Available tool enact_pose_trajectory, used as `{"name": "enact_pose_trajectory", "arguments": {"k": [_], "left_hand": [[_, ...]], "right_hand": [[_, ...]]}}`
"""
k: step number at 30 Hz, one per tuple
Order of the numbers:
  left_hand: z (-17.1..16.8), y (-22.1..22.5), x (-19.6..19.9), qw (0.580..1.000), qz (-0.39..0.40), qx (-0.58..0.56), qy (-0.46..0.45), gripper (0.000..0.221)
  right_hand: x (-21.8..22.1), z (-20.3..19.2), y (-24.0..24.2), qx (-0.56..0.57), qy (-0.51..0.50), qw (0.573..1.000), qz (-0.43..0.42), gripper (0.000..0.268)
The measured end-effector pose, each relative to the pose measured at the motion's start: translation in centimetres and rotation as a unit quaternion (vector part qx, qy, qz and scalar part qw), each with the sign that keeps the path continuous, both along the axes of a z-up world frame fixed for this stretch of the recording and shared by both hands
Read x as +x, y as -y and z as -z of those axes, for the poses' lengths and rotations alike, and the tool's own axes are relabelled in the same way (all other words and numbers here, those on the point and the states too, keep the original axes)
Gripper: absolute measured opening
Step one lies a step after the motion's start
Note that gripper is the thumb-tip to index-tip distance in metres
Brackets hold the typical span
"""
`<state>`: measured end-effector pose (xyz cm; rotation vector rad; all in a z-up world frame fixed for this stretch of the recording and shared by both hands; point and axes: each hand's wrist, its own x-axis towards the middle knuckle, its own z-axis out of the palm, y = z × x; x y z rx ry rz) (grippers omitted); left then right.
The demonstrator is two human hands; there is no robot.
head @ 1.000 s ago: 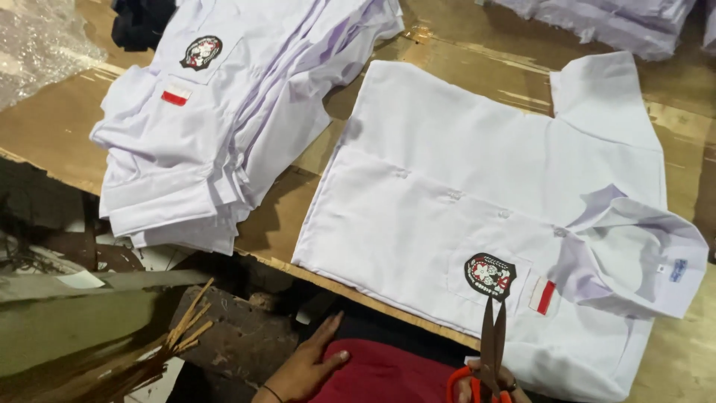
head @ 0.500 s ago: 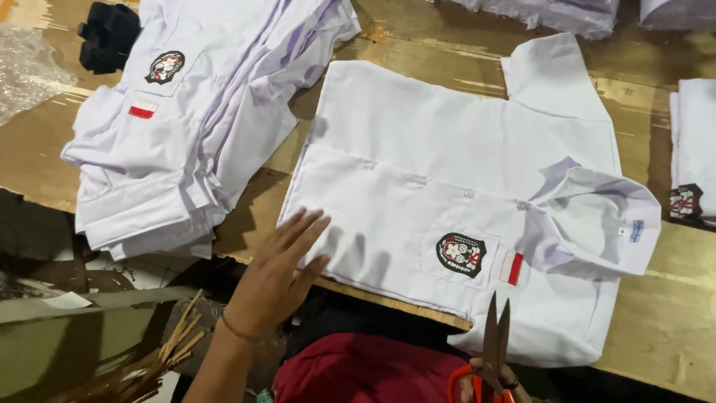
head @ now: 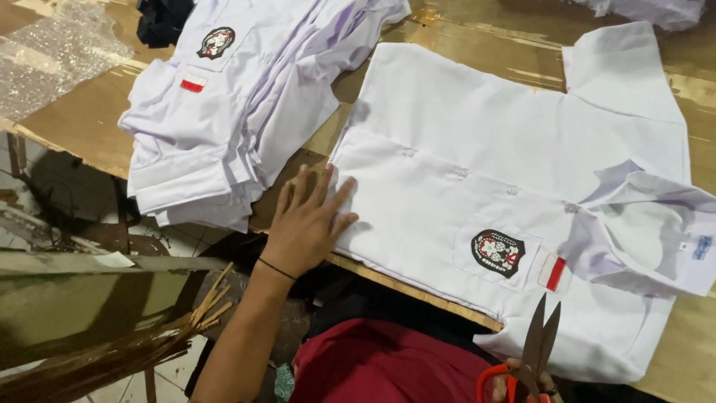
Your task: Finishing a white school shirt by trimming loose threads with scissors, folding it, and fastening the buttons.
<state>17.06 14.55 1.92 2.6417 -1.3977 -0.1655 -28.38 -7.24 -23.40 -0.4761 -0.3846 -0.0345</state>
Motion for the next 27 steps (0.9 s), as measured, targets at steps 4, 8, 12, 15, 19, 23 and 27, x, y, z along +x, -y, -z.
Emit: {"name": "enact_pose_trajectory", "arguments": {"k": [4, 8, 12, 15, 19, 23, 27], "left_hand": [[-0.1, -1.1, 0.2, 0.993, -0.114, -0.014, 0.03, 0.063], [-0.1, -0.9, -0.1, 0.984, -0.083, -0.141, 0.066, 0.041], [1.1, -0.1, 1.5, 0.975, -0.033, -0.204, 0.085, 0.028], [1.1, 0.5, 2.0, 0.982, -0.048, -0.174, 0.058, 0.013], [0.6, 0.9, 2.1, 0.984, -0.042, -0.168, 0.049, 0.004], [0.7, 0.6, 2.0, 0.98, -0.064, -0.189, 0.016, 0.003], [0.5, -1.8, 1.6, 0.958, -0.126, -0.254, -0.043, 0.023]], "right_hand": [[-1.3, -1.9, -4.3, -0.353, -0.288, 0.822, 0.34, 0.031], [-1.5, 4.6, -2.3, -0.357, -0.251, 0.878, 0.199, 0.028], [2.8, 2.3, -0.6, 0.13, 0.012, 0.985, -0.116, 0.049], [4.0, -6.9, -1.9, -0.025, -0.152, 0.984, 0.095, 0.057], [2.7, -3.3, -1.9, 0.057, -0.048, 0.997, 0.038, 0.059], [-0.1, -4.9, -3.2, -0.011, -0.268, 0.939, 0.216, 0.057], [-2.0, -0.2, -3.5, -0.048, -0.28, 0.919, 0.273, 0.068]]}}
